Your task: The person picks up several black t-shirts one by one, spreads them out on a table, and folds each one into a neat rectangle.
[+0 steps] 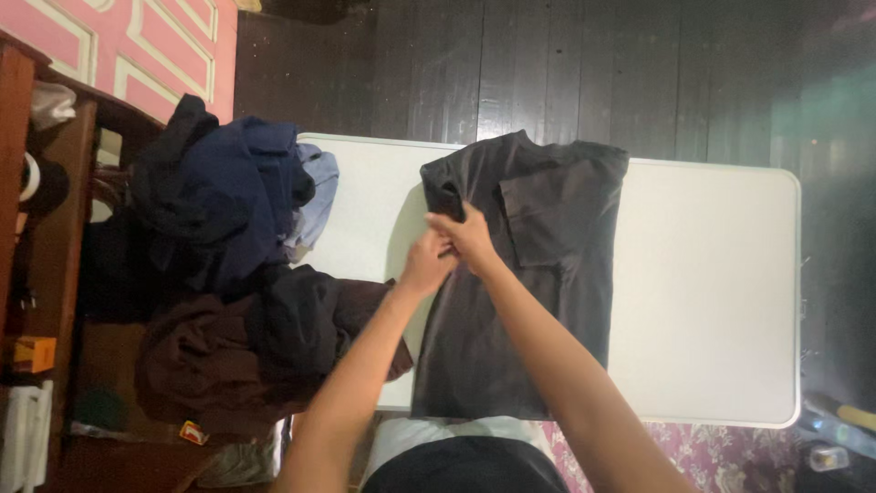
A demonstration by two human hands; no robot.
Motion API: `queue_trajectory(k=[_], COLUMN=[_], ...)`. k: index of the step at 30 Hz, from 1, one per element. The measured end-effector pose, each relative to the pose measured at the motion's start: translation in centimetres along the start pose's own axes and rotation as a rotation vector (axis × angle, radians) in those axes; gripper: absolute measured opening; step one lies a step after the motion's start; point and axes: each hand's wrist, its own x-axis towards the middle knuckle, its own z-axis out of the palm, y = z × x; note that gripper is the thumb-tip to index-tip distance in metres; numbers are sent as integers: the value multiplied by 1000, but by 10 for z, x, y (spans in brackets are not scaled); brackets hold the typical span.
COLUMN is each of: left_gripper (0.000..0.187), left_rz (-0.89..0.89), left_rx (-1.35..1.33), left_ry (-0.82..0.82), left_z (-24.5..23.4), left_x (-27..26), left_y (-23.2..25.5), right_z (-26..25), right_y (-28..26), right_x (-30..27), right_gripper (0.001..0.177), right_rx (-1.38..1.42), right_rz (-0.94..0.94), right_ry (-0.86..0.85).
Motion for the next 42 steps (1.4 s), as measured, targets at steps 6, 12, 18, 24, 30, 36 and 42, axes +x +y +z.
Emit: queue_trajectory(k=[6, 12, 18, 24, 30, 36, 42], left_gripper=[68, 96, 54, 48, 41, 25, 28], left_rz=[239, -217, -32, -30, 95, 160, 91], left_rx=[446, 693, 594, 504, 517, 697, 826], left_ry=[324, 17, 70, -9, -8, 60, 146], left_z=[47, 78, 92, 120, 193, 272, 294], left_x=[-116, -202, -233, -265, -272, -265, -272], left_y=[-61, -132, -156, -132, -94, -123, -135], right_z=[-17, -44, -82, -139, -224, -295, -298], right_y=[15, 1, -11, -11, 33, 85, 113], right_x=[13, 9, 2, -5, 3, 5, -11], right_gripper=[32, 24, 21, 22, 39, 48, 48], right_rx=[69, 286, 423, 374, 295, 265, 110], right_rz=[28, -17, -155, -177, -111, 192, 292], right_ry=[293, 294, 275, 327, 447, 336, 301])
